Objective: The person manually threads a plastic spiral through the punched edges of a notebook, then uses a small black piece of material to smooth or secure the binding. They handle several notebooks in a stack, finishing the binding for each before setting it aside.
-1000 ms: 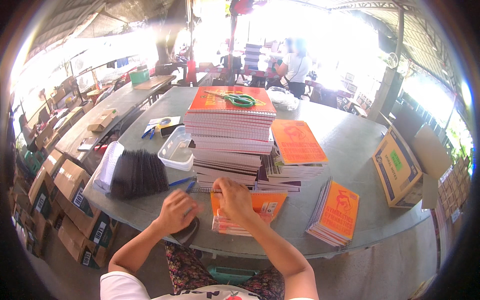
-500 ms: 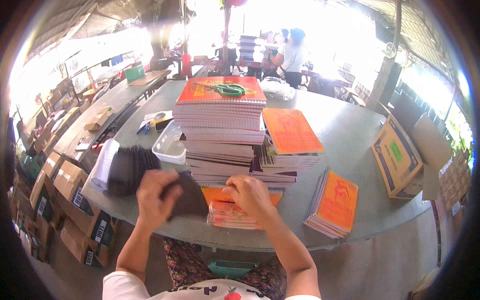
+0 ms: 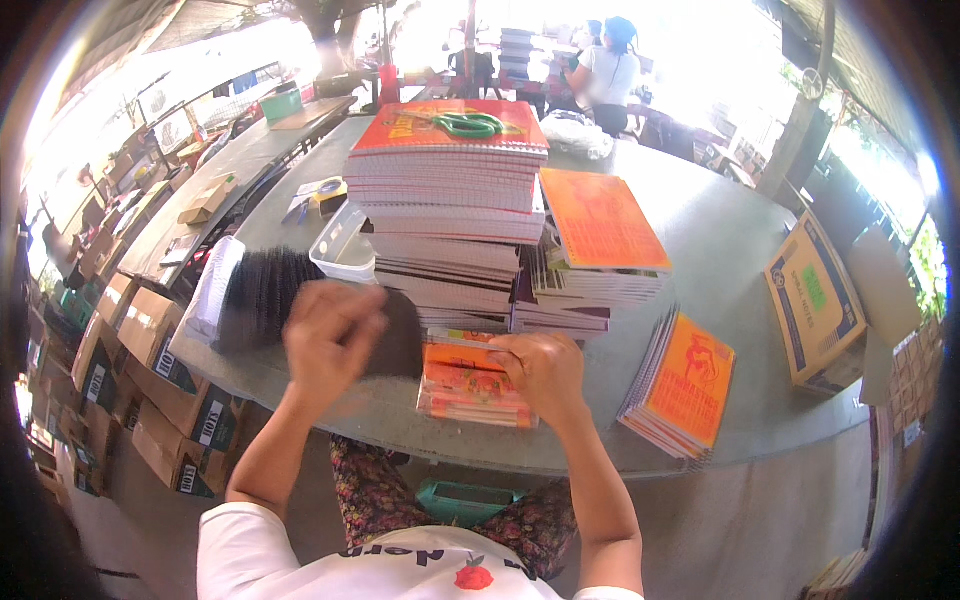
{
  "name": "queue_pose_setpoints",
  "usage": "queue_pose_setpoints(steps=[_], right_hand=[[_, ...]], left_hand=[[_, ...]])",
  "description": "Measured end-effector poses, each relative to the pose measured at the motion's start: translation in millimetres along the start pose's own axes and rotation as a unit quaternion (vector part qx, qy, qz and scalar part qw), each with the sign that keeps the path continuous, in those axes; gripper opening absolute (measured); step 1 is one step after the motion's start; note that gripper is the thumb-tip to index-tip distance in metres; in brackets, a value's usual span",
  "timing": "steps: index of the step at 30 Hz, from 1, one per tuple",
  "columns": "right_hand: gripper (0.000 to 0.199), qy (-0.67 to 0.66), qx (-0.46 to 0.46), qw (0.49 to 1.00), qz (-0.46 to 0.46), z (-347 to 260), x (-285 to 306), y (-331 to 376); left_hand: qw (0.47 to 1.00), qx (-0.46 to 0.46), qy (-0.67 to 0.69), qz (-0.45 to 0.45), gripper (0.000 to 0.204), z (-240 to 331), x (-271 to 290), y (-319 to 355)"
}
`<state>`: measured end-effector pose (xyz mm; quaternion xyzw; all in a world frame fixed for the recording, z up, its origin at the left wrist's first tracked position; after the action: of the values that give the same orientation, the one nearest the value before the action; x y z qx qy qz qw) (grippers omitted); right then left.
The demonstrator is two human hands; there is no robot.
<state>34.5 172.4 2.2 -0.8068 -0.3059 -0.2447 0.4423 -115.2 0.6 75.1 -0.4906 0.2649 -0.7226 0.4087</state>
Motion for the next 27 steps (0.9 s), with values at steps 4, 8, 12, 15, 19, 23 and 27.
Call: queue_pose_setpoints(steps=[4,8,12,15,19,23,27], right_hand=[[0.012,0.047,0.099,0.994,0.020,-18,-10,-4],[0.008,0.060,0.113,0.991,0.042,-23,-8,-5],[0.009,0.052,0.122,0.990,0.039,-25,-11,-7],[0.011,0.050,0.114,0.992,0.038,-21,-12,-2],[0.009,0.044,0.121,0.991,0.033,-22,-10,-4],[0.006,0.054,0.129,0.990,0.032,-25,-10,-1],[0.010,0.069,0.109,0.992,-0.010,-27,2,-2]], left_hand=[[0.996,-0.046,-0.052,-0.052,0.030,-7,-35,29],[0.997,-0.024,-0.058,0.038,0.029,-3,2,-4],[0.973,-0.003,0.064,-0.221,0.024,-2,-54,33],[0.990,0.021,0.023,-0.135,0.025,1,-34,15],[0.995,0.001,-0.003,-0.096,0.025,1,-45,23],[0.989,0.007,0.040,-0.141,0.024,6,-51,9],[0.993,0.002,0.012,-0.119,0.024,5,-58,13]])
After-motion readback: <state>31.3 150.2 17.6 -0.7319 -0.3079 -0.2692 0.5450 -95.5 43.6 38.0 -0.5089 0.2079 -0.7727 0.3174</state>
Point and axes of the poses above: each hand's wrist, its own y-axis away from the middle knuckle, its own x-axis out of the back of the hand, z = x × y, the point moved 7 cm from there along -y, towards the middle knuckle, and after that the axes turned 6 degrees about x, right-handed, at the moved point
